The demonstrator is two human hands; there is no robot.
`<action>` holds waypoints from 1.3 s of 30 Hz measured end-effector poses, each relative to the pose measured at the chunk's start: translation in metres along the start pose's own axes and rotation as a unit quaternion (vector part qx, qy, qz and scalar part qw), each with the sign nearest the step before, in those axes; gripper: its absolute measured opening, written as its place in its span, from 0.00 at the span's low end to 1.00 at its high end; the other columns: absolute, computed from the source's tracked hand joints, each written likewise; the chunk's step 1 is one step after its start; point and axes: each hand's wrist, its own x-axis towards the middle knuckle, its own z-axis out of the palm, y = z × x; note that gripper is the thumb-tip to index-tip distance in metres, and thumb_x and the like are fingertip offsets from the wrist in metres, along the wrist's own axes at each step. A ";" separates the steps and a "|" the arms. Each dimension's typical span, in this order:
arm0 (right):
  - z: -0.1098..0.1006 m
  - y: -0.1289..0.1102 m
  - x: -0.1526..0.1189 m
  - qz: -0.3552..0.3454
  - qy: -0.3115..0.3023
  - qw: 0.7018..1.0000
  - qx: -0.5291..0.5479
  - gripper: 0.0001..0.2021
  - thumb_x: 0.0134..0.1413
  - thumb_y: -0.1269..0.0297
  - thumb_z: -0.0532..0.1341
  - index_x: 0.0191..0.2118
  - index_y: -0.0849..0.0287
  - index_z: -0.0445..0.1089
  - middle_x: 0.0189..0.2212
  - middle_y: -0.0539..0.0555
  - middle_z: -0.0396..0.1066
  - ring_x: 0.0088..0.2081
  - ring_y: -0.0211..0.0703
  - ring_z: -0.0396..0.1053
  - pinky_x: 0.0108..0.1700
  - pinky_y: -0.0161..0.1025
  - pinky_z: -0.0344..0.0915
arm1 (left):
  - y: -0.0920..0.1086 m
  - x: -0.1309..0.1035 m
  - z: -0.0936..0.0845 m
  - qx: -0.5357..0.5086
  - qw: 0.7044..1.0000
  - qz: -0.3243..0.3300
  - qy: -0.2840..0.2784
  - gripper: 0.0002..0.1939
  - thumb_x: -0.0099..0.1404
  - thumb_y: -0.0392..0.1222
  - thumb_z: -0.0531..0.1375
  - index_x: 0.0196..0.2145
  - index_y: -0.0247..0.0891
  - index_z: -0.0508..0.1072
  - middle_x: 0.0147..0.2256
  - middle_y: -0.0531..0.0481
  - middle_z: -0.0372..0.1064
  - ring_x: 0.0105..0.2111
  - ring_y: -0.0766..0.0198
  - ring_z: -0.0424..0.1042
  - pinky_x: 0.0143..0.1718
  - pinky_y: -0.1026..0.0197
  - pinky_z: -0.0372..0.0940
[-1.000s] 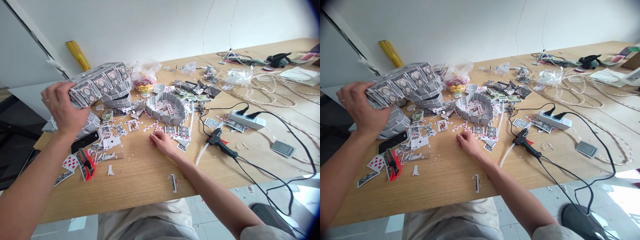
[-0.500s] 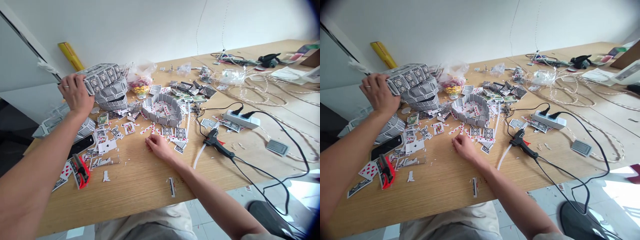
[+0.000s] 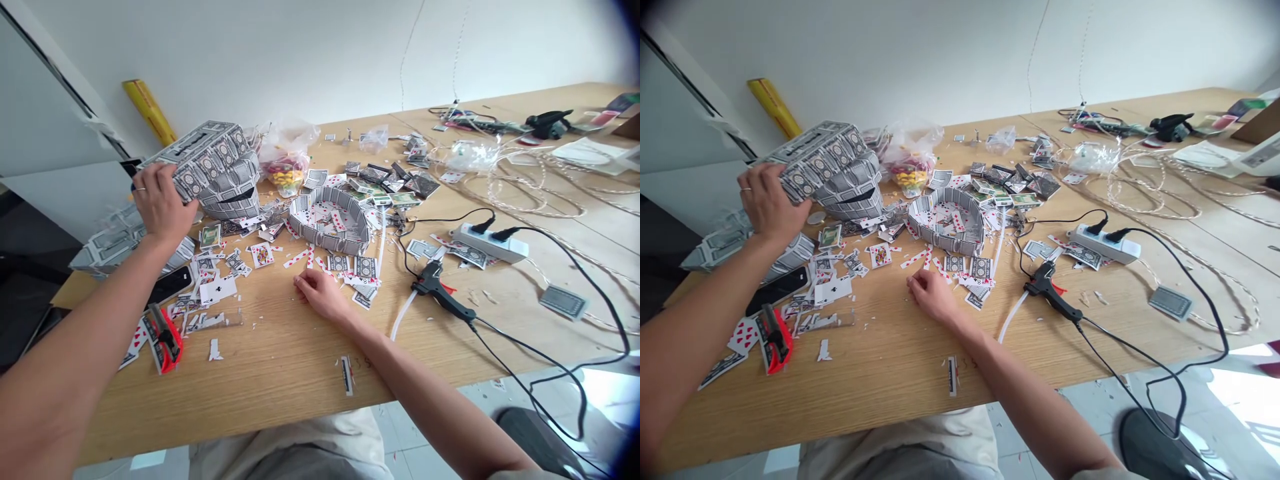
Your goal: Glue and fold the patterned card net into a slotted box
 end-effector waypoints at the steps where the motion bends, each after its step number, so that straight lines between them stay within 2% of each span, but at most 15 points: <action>1: 0.000 -0.001 0.000 -0.001 0.000 1.000 -0.007 0.14 0.69 0.60 0.58 0.30 0.56 0.68 0.25 0.50 0.73 0.25 0.39 0.67 0.29 0.36 0.59 | 0.001 -0.002 -0.003 -0.002 1.000 0.003 0.007 0.36 0.64 0.37 0.68 0.65 0.24 0.61 0.67 0.30 0.60 0.66 0.42 0.56 0.67 0.31 0.53; 5: -0.002 -0.005 -0.001 -0.006 0.003 0.999 -0.035 0.14 0.69 0.60 0.58 0.30 0.57 0.70 0.24 0.50 0.73 0.25 0.39 0.66 0.30 0.36 0.58 | 0.015 -0.020 -0.014 0.010 0.998 0.053 0.026 0.38 0.62 0.39 0.70 0.66 0.27 0.63 0.65 0.29 0.62 0.64 0.37 0.60 0.64 0.30 0.55; 11: -0.002 -0.005 -0.003 -0.008 0.005 0.999 -0.049 0.13 0.69 0.60 0.58 0.31 0.57 0.71 0.26 0.50 0.74 0.26 0.39 0.65 0.31 0.36 0.58 | 0.051 -0.064 -0.019 0.027 0.985 0.163 0.057 0.36 0.64 0.43 0.70 0.67 0.41 0.67 0.61 0.33 0.66 0.59 0.36 0.64 0.63 0.25 0.51; 15: -0.001 -0.005 -0.003 -0.007 0.010 0.998 -0.056 0.13 0.69 0.60 0.59 0.31 0.58 0.71 0.26 0.50 0.74 0.27 0.39 0.65 0.32 0.36 0.58 | 0.080 -0.072 -0.019 0.015 0.967 0.238 0.088 0.36 0.66 0.41 0.69 0.69 0.48 0.65 0.60 0.36 0.67 0.60 0.40 0.66 0.62 0.30 0.57; 17: -0.001 -0.005 -0.003 -0.007 0.011 0.998 -0.055 0.13 0.69 0.60 0.60 0.31 0.57 0.72 0.26 0.50 0.74 0.27 0.39 0.65 0.32 0.36 0.58 | 0.096 -0.070 -0.015 0.000 0.965 0.250 0.077 0.36 0.66 0.41 0.69 0.69 0.49 0.64 0.60 0.37 0.67 0.60 0.40 0.67 0.63 0.30 0.57; 20: -0.001 -0.005 -0.003 -0.007 0.008 0.999 -0.054 0.13 0.69 0.61 0.60 0.31 0.57 0.71 0.26 0.50 0.74 0.27 0.39 0.65 0.32 0.36 0.58 | 0.120 -0.061 0.003 -0.029 0.978 0.208 -0.009 0.38 0.64 0.40 0.70 0.69 0.52 0.63 0.63 0.37 0.65 0.63 0.34 0.64 0.64 0.26 0.54; 23: -0.001 -0.006 -0.003 -0.008 0.009 0.998 -0.053 0.13 0.69 0.63 0.59 0.31 0.57 0.71 0.25 0.50 0.73 0.26 0.38 0.64 0.32 0.36 0.58 | 0.142 -0.052 0.032 -0.076 0.980 0.167 -0.073 0.39 0.63 0.37 0.69 0.69 0.49 0.63 0.66 0.35 0.62 0.67 0.30 0.60 0.67 0.26 0.51; 28: -0.002 -0.006 -0.002 -0.004 0.008 0.999 -0.048 0.11 0.69 0.64 0.60 0.32 0.58 0.71 0.26 0.50 0.74 0.27 0.38 0.65 0.32 0.35 0.57 | 0.166 -0.050 0.080 -0.085 0.985 0.129 -0.073 0.40 0.62 0.36 0.69 0.69 0.45 0.62 0.66 0.31 0.62 0.66 0.30 0.61 0.66 0.27 0.53; 32: -0.003 -0.008 -0.002 0.001 0.008 0.998 -0.056 0.12 0.69 0.65 0.61 0.31 0.58 0.70 0.26 0.49 0.73 0.28 0.37 0.65 0.32 0.35 0.55 | 0.171 -0.059 0.096 -0.077 0.987 0.121 -0.077 0.36 0.63 0.36 0.67 0.67 0.39 0.65 0.66 0.29 0.62 0.66 0.32 0.61 0.67 0.30 0.54; 34: -0.004 -0.010 -0.003 0.000 0.008 0.998 -0.061 0.12 0.68 0.65 0.61 0.30 0.58 0.70 0.26 0.49 0.73 0.28 0.37 0.65 0.33 0.35 0.55 | 0.171 -0.062 0.093 -0.081 0.985 0.133 -0.081 0.35 0.65 0.36 0.66 0.67 0.38 0.65 0.67 0.28 0.61 0.67 0.32 0.60 0.68 0.31 0.54; 36: -0.004 -0.012 -0.004 -0.002 0.008 0.998 -0.060 0.12 0.68 0.65 0.61 0.30 0.58 0.70 0.26 0.49 0.73 0.28 0.37 0.65 0.33 0.35 0.55 | 0.172 -0.063 0.079 -0.095 0.981 0.150 -0.079 0.35 0.66 0.38 0.66 0.69 0.37 0.63 0.68 0.27 0.59 0.69 0.32 0.59 0.68 0.30 0.54; 38: -0.005 -0.013 -0.005 -0.002 0.010 0.998 -0.061 0.12 0.68 0.65 0.61 0.30 0.58 0.70 0.26 0.49 0.72 0.29 0.37 0.65 0.33 0.36 0.55 | 0.174 -0.068 0.052 -0.128 0.979 0.148 -0.066 0.32 0.68 0.40 0.65 0.67 0.37 0.65 0.66 0.29 0.62 0.68 0.34 0.61 0.68 0.30 0.57; 39: -0.005 -0.014 -0.005 -0.001 0.010 0.998 -0.063 0.12 0.68 0.65 0.61 0.30 0.58 0.69 0.26 0.49 0.72 0.28 0.37 0.65 0.33 0.36 0.55 | 0.174 -0.072 0.035 -0.159 0.975 0.145 -0.060 0.26 0.70 0.41 0.63 0.64 0.39 0.68 0.61 0.33 0.68 0.65 0.38 0.66 0.67 0.34 0.61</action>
